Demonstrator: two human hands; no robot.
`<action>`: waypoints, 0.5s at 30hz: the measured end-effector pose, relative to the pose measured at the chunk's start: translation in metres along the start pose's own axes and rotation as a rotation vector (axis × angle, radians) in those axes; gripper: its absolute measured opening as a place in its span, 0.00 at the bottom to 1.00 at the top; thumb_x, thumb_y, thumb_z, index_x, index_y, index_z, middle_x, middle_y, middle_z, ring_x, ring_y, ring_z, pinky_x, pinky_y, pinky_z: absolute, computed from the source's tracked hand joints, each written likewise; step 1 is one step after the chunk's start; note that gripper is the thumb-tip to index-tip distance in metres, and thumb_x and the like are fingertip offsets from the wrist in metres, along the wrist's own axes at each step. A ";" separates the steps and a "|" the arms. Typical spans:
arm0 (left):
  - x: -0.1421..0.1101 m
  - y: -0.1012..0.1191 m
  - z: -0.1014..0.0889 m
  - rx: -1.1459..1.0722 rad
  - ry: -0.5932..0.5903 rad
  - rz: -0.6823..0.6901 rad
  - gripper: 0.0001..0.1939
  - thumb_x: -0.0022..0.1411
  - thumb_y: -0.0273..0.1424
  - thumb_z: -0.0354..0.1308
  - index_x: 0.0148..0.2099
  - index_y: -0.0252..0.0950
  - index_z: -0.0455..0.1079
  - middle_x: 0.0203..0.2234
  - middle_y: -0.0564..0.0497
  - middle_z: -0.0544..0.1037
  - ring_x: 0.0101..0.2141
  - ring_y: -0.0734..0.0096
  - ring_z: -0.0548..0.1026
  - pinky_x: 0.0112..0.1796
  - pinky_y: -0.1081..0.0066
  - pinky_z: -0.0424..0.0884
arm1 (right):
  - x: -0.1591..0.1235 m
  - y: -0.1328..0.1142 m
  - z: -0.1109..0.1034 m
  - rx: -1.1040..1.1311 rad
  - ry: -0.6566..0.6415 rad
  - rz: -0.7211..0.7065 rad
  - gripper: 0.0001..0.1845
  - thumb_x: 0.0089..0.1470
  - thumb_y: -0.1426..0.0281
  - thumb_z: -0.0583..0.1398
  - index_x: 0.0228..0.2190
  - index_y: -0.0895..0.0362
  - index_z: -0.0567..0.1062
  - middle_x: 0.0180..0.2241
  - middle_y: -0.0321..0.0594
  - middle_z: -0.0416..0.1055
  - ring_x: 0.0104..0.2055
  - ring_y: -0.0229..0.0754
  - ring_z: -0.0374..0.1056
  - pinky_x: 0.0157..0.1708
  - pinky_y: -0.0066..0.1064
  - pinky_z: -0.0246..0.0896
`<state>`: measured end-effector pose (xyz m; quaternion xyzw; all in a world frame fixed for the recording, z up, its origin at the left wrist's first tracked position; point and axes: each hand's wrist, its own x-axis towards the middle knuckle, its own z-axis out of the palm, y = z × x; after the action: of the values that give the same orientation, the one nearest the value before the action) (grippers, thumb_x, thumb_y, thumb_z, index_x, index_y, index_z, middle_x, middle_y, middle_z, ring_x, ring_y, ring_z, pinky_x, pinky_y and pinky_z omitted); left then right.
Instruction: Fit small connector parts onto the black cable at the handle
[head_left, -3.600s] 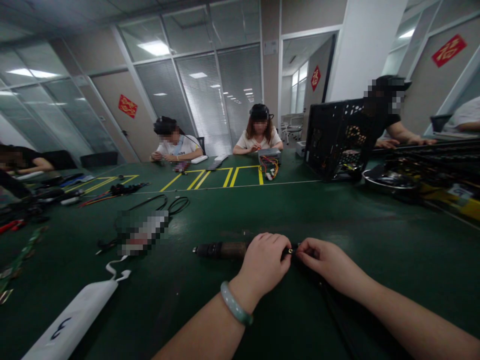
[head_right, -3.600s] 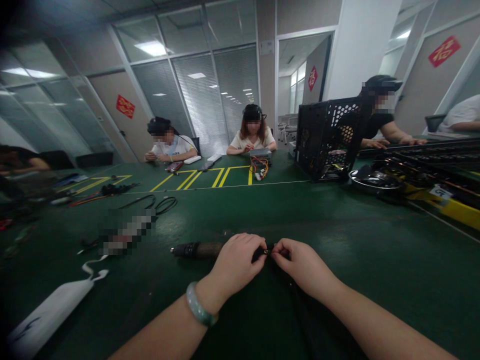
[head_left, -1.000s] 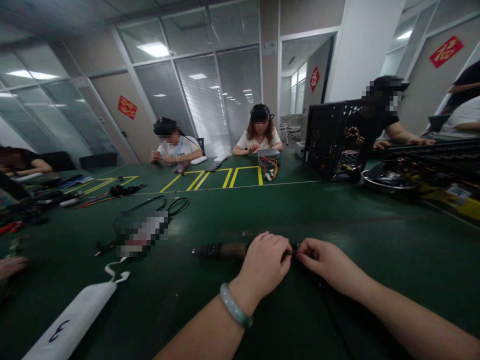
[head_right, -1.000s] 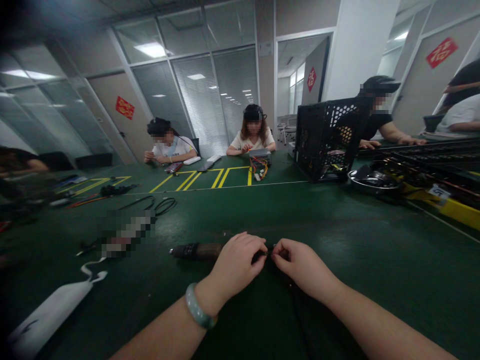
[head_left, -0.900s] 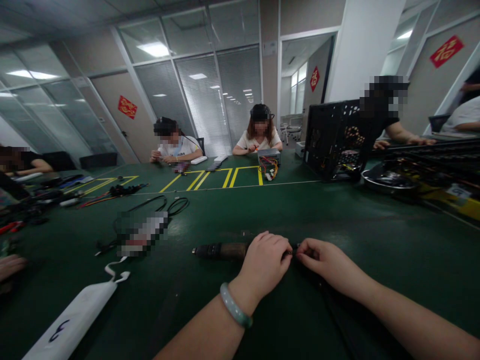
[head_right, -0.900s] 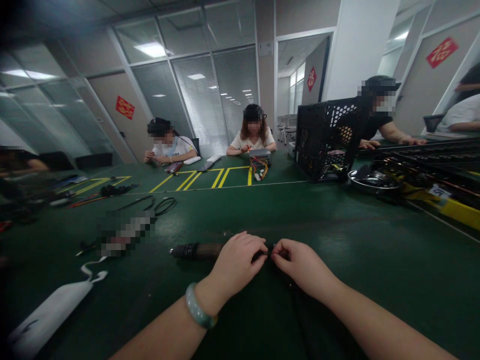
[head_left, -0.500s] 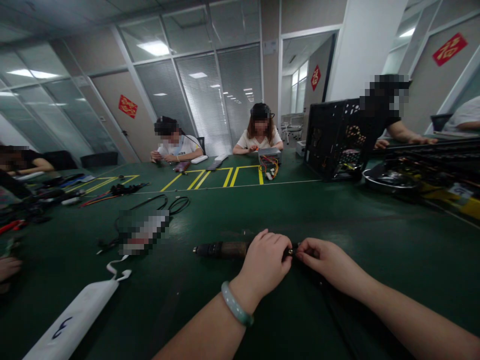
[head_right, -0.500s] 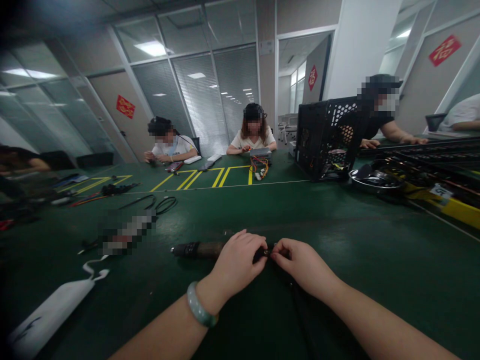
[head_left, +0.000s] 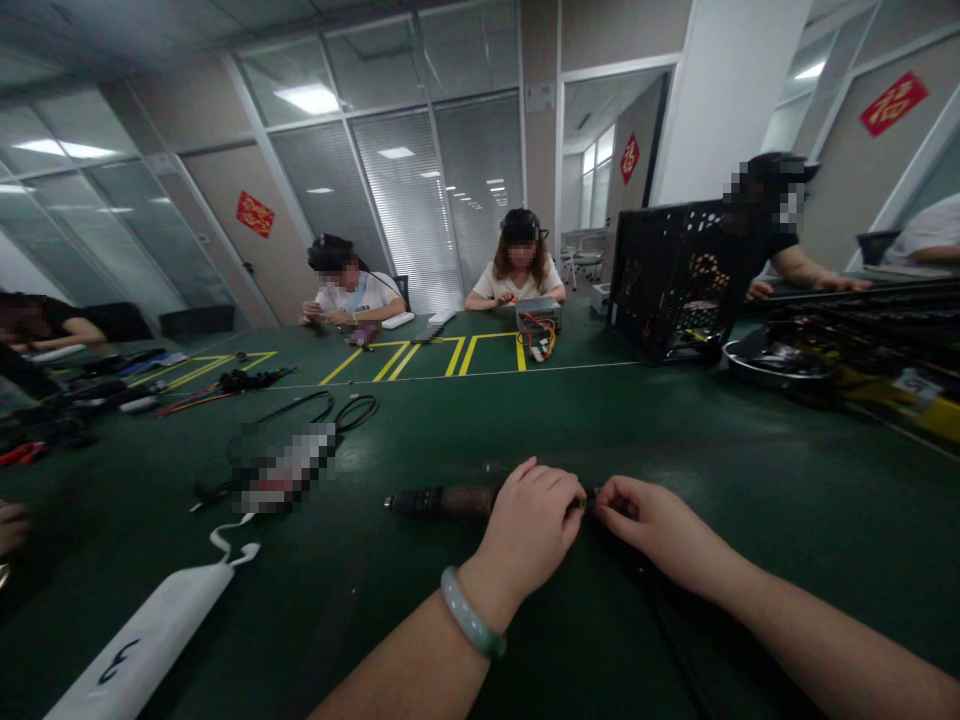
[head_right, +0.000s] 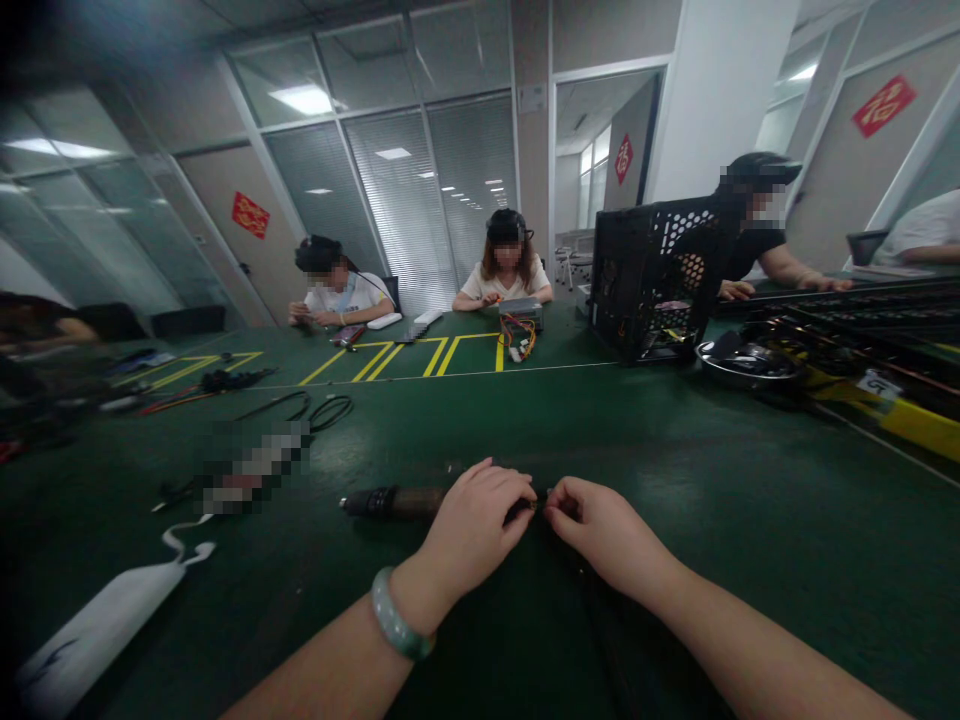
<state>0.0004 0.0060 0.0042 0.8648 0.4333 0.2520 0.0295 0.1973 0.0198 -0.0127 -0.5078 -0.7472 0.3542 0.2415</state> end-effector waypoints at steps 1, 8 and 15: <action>0.000 0.000 0.000 0.006 0.003 -0.012 0.06 0.61 0.26 0.58 0.42 0.40 0.69 0.41 0.53 0.76 0.45 0.67 0.72 0.58 0.56 0.56 | 0.000 0.000 0.000 0.002 0.000 -0.001 0.08 0.57 0.64 0.56 0.32 0.56 0.72 0.28 0.34 0.73 0.29 0.39 0.68 0.27 0.26 0.58; 0.000 -0.001 0.000 -0.016 -0.006 -0.019 0.06 0.60 0.27 0.59 0.40 0.40 0.68 0.41 0.53 0.75 0.46 0.67 0.71 0.58 0.55 0.55 | 0.000 -0.003 0.000 0.032 -0.024 -0.009 0.09 0.58 0.64 0.56 0.31 0.55 0.73 0.29 0.34 0.74 0.30 0.39 0.69 0.28 0.26 0.58; -0.001 -0.002 0.003 -0.051 0.013 -0.014 0.08 0.60 0.26 0.59 0.42 0.40 0.68 0.42 0.54 0.75 0.46 0.66 0.71 0.58 0.55 0.55 | 0.000 -0.002 -0.001 -0.012 -0.019 -0.009 0.08 0.58 0.65 0.56 0.32 0.54 0.74 0.29 0.33 0.74 0.30 0.39 0.68 0.28 0.26 0.58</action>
<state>-0.0001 0.0066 0.0010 0.8589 0.4331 0.2684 0.0507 0.1972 0.0193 -0.0106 -0.5024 -0.7538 0.3537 0.2328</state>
